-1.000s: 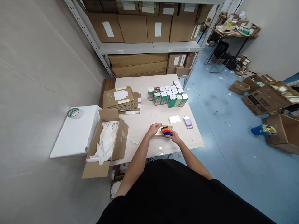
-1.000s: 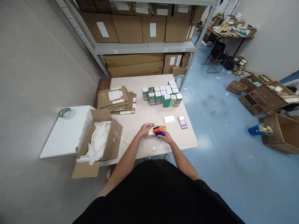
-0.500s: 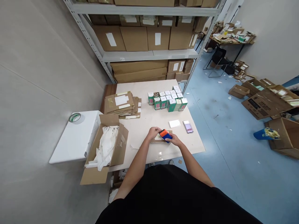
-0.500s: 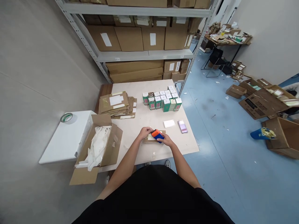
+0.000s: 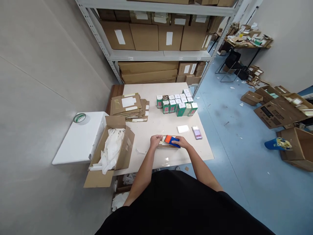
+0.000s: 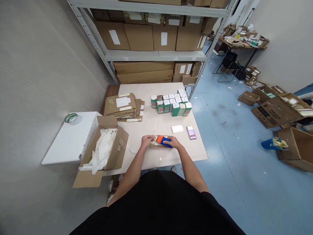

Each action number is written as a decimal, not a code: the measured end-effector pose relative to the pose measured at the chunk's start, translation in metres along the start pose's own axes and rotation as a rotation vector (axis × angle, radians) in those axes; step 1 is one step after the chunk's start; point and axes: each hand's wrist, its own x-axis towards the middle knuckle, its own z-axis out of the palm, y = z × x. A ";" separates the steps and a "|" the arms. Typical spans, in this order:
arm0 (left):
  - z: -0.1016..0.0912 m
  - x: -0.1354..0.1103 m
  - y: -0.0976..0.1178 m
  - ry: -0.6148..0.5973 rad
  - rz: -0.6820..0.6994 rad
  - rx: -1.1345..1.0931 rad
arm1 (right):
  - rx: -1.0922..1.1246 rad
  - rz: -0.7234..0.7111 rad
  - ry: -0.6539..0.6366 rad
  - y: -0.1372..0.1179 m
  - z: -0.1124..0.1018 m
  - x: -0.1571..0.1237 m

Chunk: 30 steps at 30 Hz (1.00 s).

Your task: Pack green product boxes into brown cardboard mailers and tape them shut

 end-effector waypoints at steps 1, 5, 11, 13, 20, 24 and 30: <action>-0.008 0.001 -0.001 0.027 -0.008 0.012 | -0.012 0.003 -0.013 -0.004 -0.003 0.001; -0.045 0.007 -0.012 0.137 -0.027 0.044 | -0.084 0.056 -0.030 -0.009 -0.014 0.005; -0.067 0.011 -0.042 0.245 -0.073 0.169 | -0.293 0.084 -0.061 -0.013 -0.013 0.020; -0.063 0.013 -0.051 0.253 -0.089 0.186 | -0.375 0.109 -0.044 -0.016 -0.009 0.026; -0.049 0.022 -0.070 0.222 -0.142 0.189 | -0.405 0.137 -0.027 -0.013 -0.004 0.028; -0.043 0.028 -0.077 0.190 -0.178 0.187 | -0.406 0.132 -0.017 -0.011 -0.003 0.025; -0.040 0.041 -0.090 0.084 -0.206 0.183 | -0.405 0.154 -0.003 -0.013 0.002 0.027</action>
